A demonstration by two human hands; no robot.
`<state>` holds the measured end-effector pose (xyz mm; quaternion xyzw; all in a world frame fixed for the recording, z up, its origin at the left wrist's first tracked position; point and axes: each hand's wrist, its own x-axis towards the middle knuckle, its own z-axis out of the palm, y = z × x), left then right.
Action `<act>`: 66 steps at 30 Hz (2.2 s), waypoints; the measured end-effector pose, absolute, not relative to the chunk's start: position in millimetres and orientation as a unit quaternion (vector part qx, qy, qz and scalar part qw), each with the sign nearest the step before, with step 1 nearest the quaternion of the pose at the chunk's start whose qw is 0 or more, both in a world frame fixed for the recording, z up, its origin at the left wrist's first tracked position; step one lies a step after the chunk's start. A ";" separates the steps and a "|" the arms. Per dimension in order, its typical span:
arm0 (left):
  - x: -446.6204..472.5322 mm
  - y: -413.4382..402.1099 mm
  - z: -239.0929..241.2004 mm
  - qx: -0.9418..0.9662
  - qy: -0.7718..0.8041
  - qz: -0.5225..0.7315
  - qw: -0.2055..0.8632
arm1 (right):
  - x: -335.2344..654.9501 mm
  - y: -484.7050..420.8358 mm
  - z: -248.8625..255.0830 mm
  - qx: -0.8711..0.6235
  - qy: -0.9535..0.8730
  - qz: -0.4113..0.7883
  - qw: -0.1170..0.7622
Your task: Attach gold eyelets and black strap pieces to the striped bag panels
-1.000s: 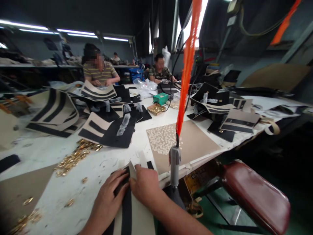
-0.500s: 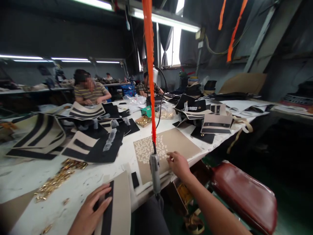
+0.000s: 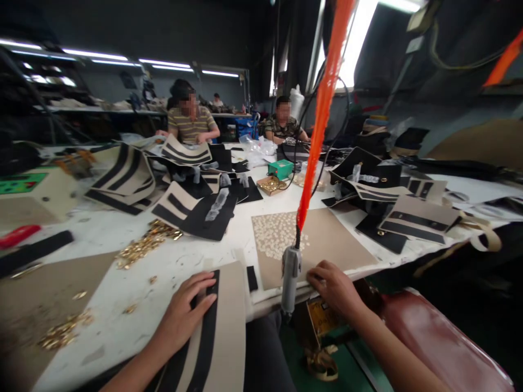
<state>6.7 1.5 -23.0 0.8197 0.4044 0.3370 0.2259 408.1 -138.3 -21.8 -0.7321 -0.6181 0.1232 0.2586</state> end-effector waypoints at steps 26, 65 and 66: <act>5.4 -12.7 -21.0 0.783 0.424 0.361 0.278 | 236.1 -134.1 41.2 -0.694 -0.620 0.201 0.306; 5.1 -11.8 -21.6 0.793 0.426 0.343 0.267 | 197.9 -99.0 23.0 -0.714 -0.542 0.156 0.416; 5.1 -11.7 -21.8 0.792 0.426 0.345 0.269 | 205.6 -118.5 22.3 -0.750 -0.486 0.120 0.432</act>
